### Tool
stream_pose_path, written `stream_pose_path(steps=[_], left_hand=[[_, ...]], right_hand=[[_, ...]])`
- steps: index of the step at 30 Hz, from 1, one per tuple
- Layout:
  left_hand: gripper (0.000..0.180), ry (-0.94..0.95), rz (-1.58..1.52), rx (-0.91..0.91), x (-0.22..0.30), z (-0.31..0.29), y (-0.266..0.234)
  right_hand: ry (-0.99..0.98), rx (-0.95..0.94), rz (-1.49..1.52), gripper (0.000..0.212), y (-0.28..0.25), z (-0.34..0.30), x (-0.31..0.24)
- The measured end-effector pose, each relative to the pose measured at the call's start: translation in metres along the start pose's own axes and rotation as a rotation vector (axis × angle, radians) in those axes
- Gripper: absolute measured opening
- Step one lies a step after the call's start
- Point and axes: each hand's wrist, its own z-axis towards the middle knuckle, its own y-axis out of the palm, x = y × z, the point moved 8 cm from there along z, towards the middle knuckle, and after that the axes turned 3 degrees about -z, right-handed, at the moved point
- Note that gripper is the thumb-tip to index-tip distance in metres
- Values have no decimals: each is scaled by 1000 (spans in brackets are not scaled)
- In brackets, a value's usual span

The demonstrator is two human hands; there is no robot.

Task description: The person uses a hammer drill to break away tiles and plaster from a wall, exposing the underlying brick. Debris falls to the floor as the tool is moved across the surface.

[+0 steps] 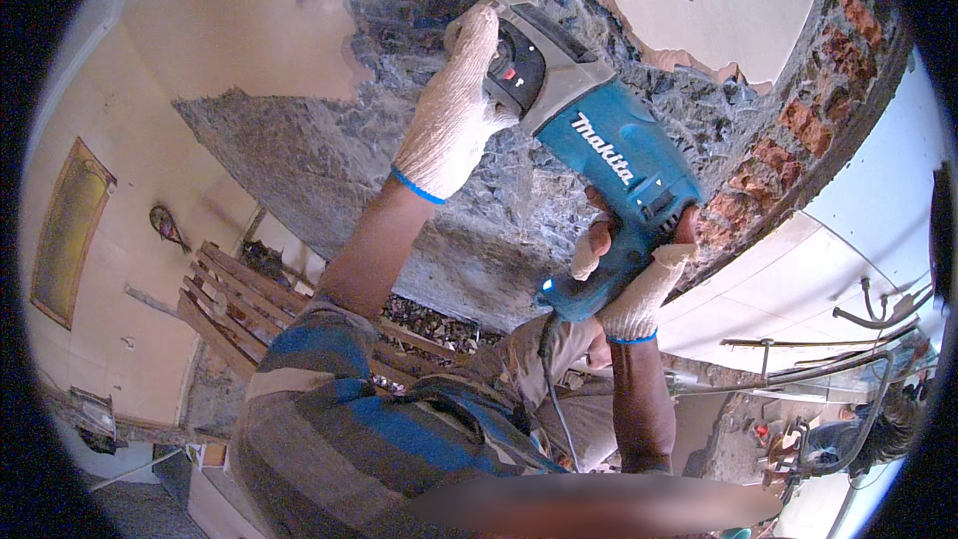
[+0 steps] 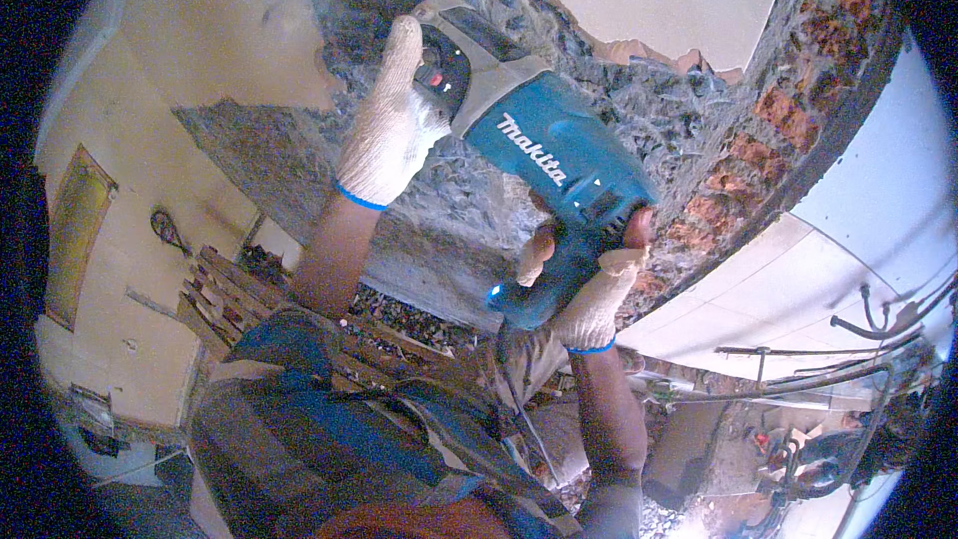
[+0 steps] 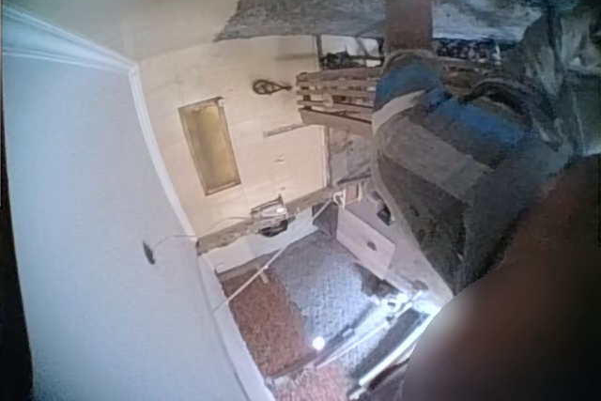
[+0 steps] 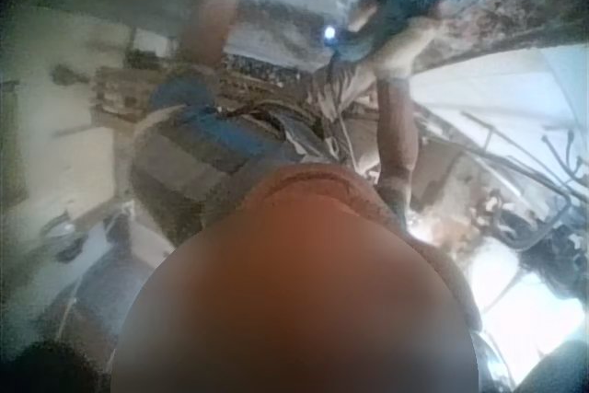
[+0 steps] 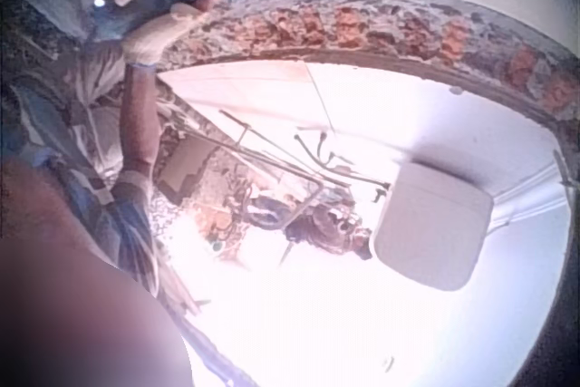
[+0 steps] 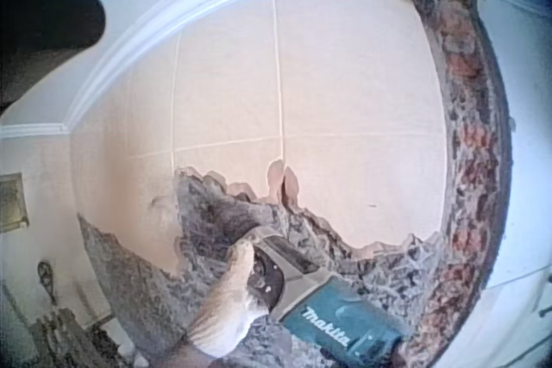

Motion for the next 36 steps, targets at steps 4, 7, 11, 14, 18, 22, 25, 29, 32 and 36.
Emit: stream_pose_path(steps=[4,7,11,14,18,22,25,29,32,36], left_hand=[[65,-12,19,44,20,-5,-17],[64,-23,-102,62,24,-12,-25],[58,51,-164,50,30,-17,-19],[56,84,-130,63,26,-32,-13],[53,-43,-128,61,-10,-54,-13],[53,-99,-138,162,-42,-59,-28],[53,-98,-169,147,-47,-60,-24],[54,-1,-113,125,-34,-77,-19],[54,-23,123,299,-35,-78,-34],[53,125,275,133,-21,-60,-20]], right_hand=[[45,-11,64,113,13,-1,24],[140,36,189,106,11,-10,51],[90,-98,98,112,7,-23,69],[115,-562,241,115,27,-35,79],[13,-242,19,124,-9,-61,95],[-27,-286,211,121,-21,-85,107],[-33,-313,288,121,-28,-90,121],[-9,-137,166,124,-38,-96,148],[-42,-55,154,124,-37,-103,150],[161,414,614,121,-65,-107,160]])
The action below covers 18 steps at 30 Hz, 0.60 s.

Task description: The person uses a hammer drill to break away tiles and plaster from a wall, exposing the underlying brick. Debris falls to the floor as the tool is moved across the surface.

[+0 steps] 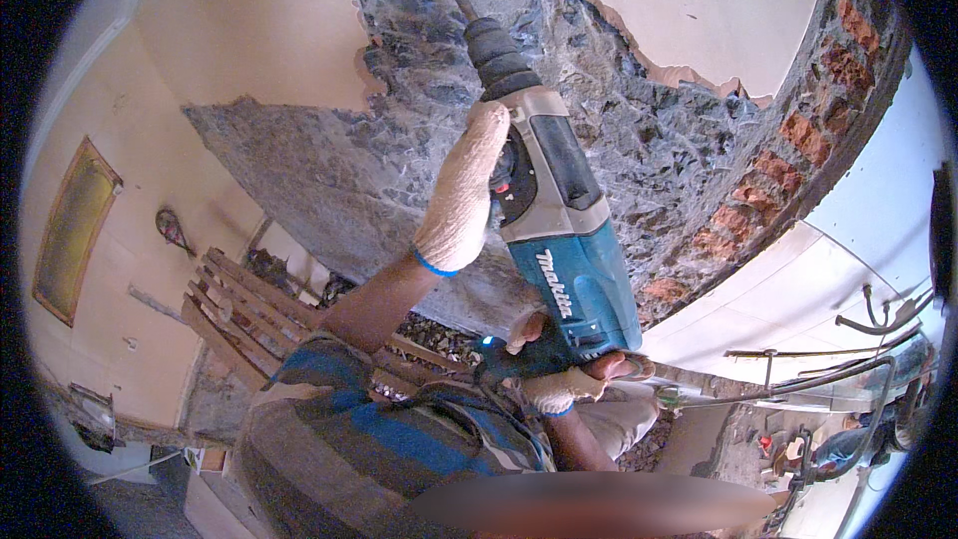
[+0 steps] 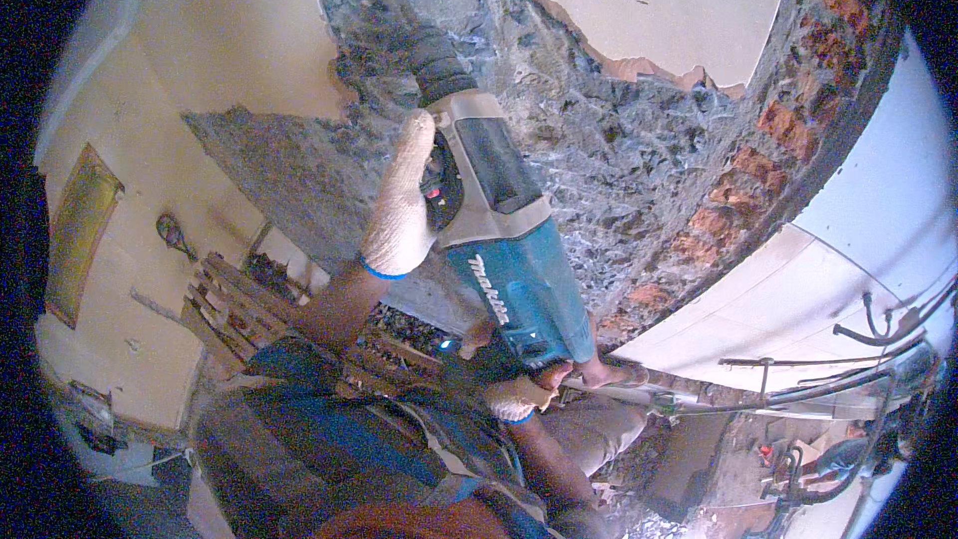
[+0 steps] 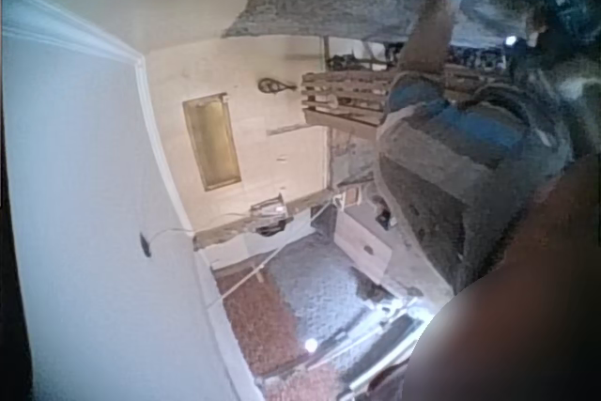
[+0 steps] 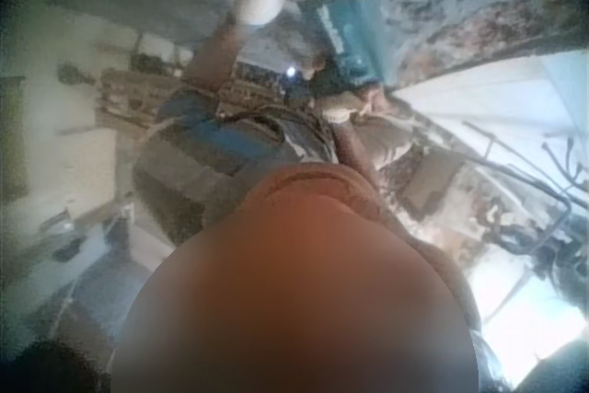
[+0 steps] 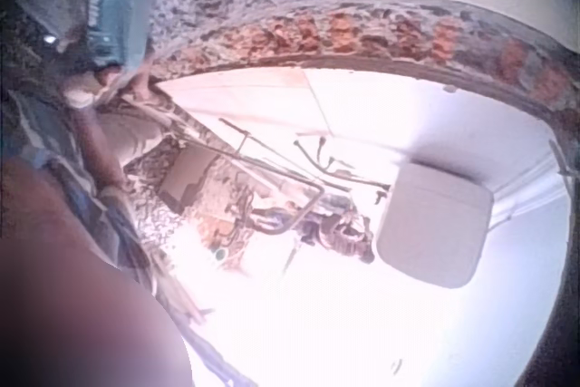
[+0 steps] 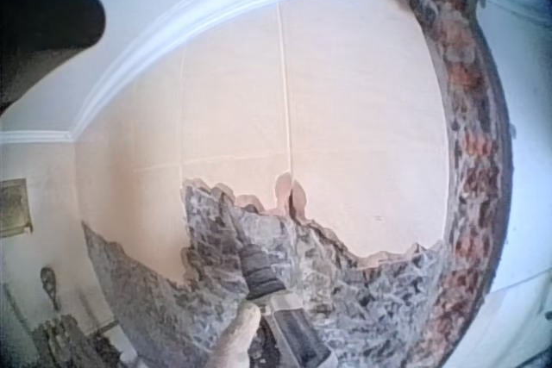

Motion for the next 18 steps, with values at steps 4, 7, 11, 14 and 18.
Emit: stream_pose_path(steps=[4,7,11,14,18], left_hand=[[51,-189,-218,168,2,-10,-8],[51,-201,-328,184,13,-6,-2],[52,-188,-447,73,23,-2,11],[53,-201,-453,130,23,1,5],[69,-153,-376,20,33,1,8]], right_hand=[[181,-168,138,116,26,3,7],[213,-166,103,115,31,1,12],[225,-167,90,114,36,-4,16],[231,-174,80,113,41,-5,14],[231,-177,78,112,45,-7,14]])
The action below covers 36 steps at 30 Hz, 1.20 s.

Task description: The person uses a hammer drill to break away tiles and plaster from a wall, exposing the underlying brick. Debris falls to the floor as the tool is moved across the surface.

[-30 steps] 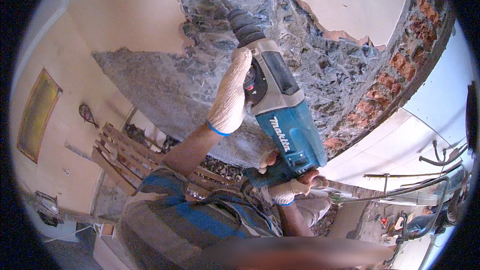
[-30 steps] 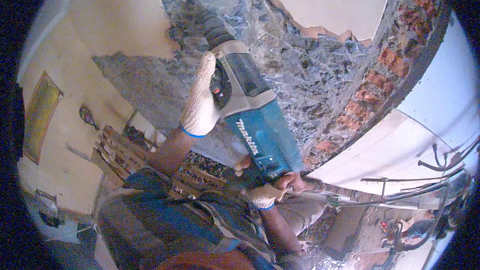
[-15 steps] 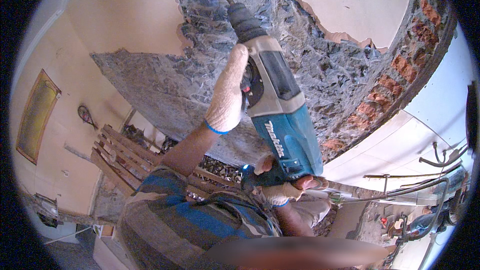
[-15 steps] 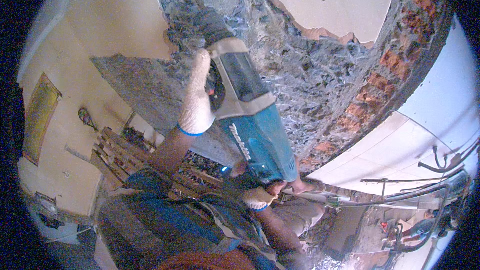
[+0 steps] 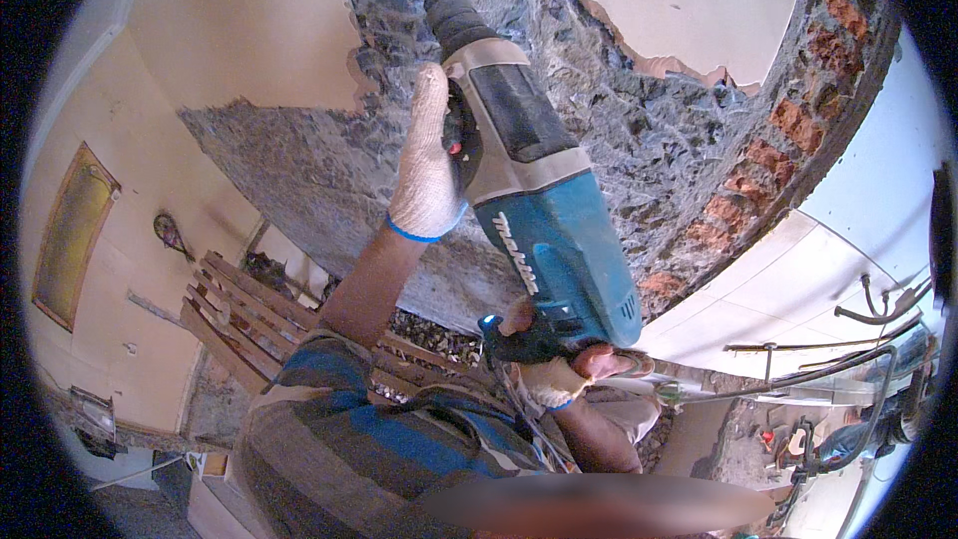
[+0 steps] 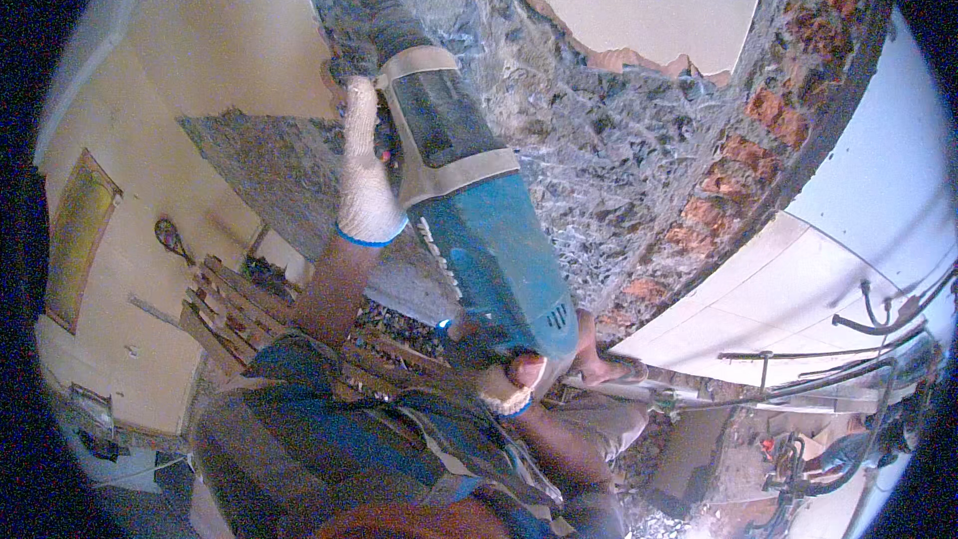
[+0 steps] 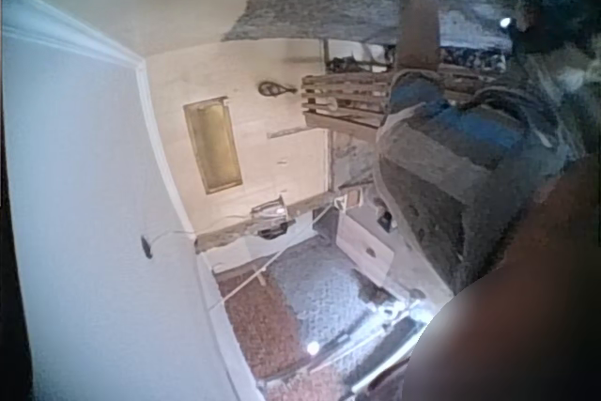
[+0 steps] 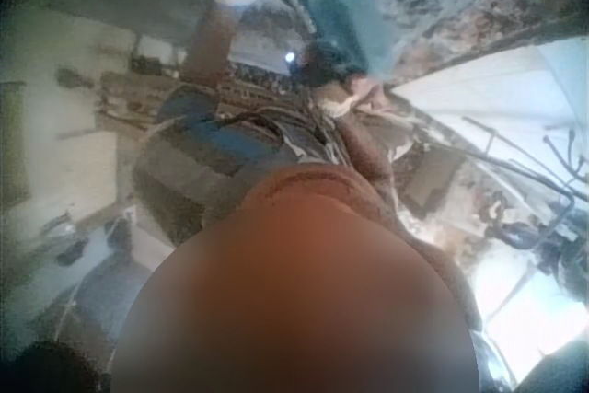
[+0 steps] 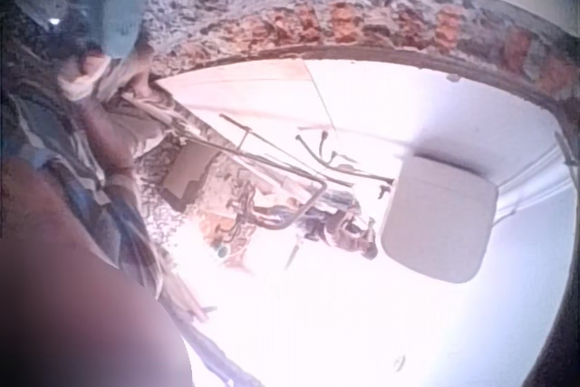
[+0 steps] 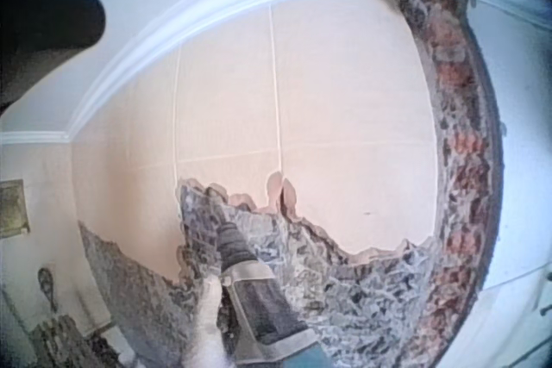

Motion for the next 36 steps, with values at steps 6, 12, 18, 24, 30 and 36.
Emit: stream_pose_path(steps=[6,12,18,24,30,36], left_hand=[[69,52,-102,-2,13,6,-7],[68,114,-67,-49,25,13,-4],[76,56,-67,92,19,21,-5],[71,117,-45,-57,20,25,16],[56,59,-231,-102,13,39,22],[63,95,-168,-54,19,51,4]], right_hand=[[-8,-3,-13,111,6,2,3],[-87,26,-58,110,23,-2,-4],[-454,-299,-471,108,71,-2,-33],[-442,-305,-718,108,92,0,-58],[-350,-281,-647,107,106,3,-73],[-230,-232,-504,105,89,13,-65]])
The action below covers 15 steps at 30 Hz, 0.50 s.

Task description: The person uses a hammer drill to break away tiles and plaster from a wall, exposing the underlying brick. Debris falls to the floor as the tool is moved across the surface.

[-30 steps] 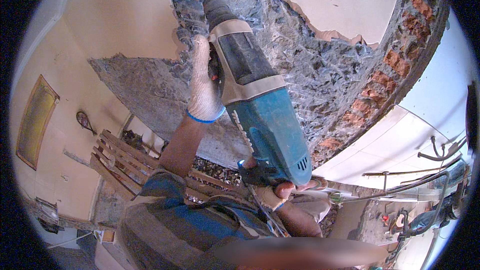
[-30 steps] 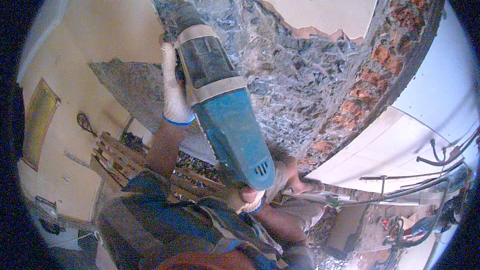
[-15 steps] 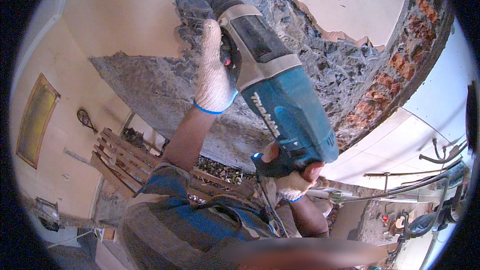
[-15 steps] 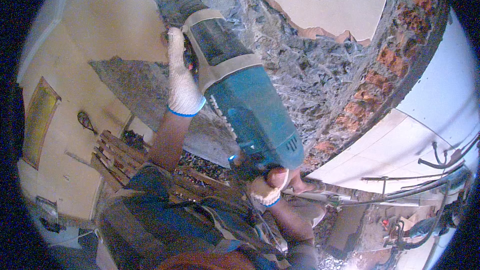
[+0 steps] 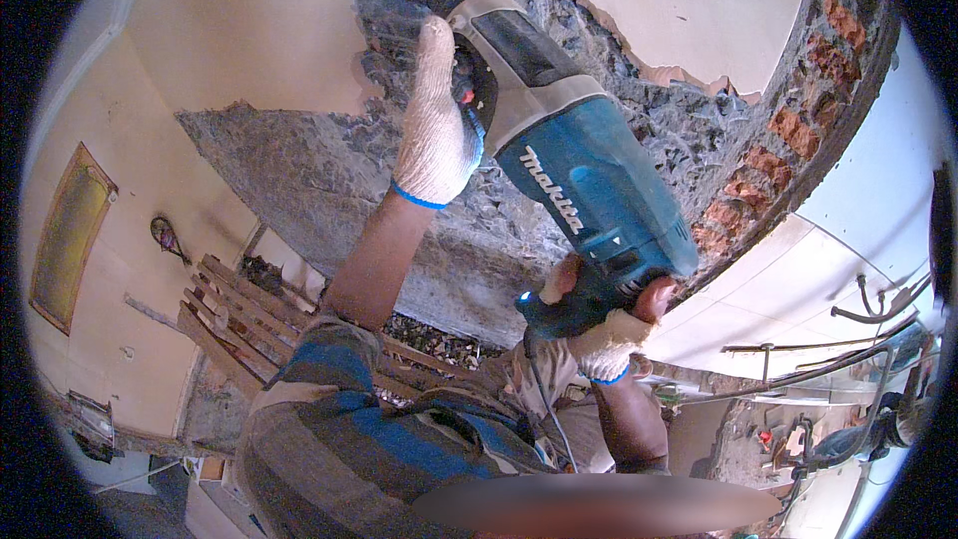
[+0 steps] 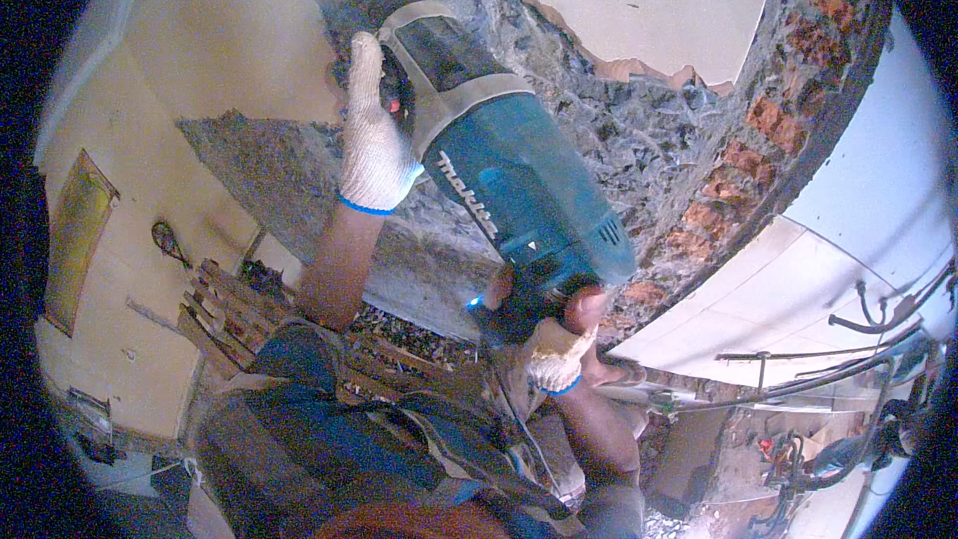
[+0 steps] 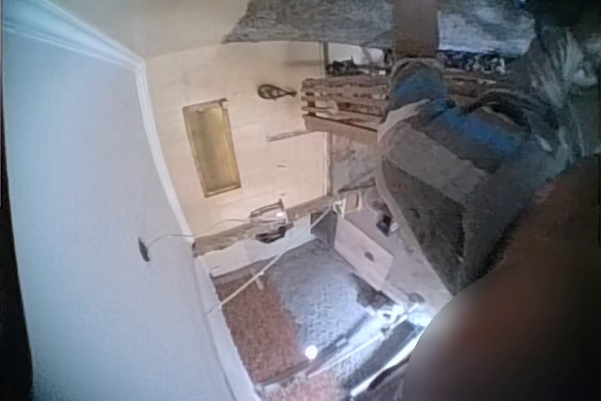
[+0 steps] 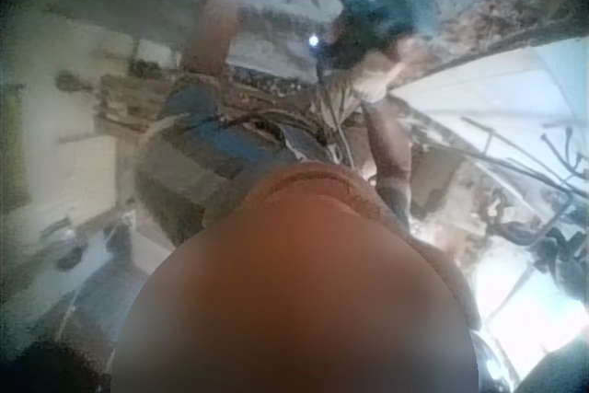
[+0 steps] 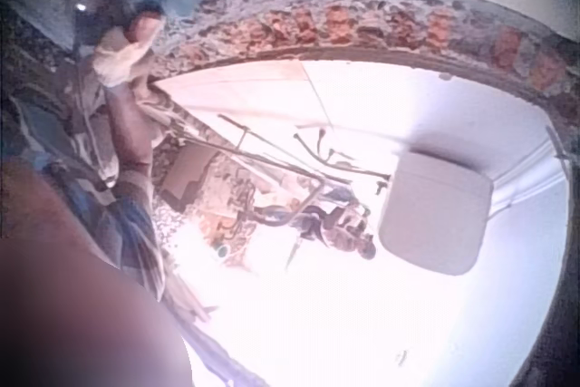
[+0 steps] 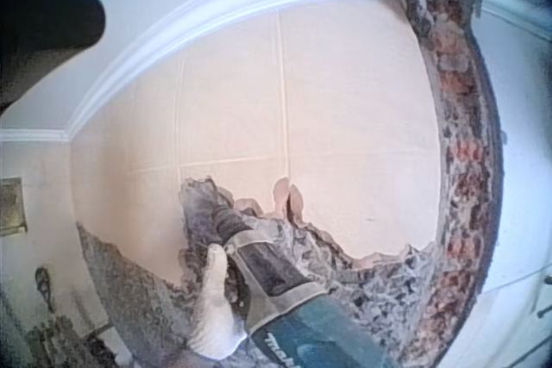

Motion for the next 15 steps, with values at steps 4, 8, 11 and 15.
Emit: stream_pose_path(steps=[4,8,11,15], left_hand=[[60,-15,40,8,0,2,-14],[62,3,464,27,8,6,-31],[54,89,782,-58,15,6,-33],[46,241,831,-126,23,7,-28]], right_hand=[[89,-128,-77,109,10,6,24],[6,61,-113,116,7,18,44],[45,35,36,119,13,29,62],[6,-13,11,120,10,42,65]])
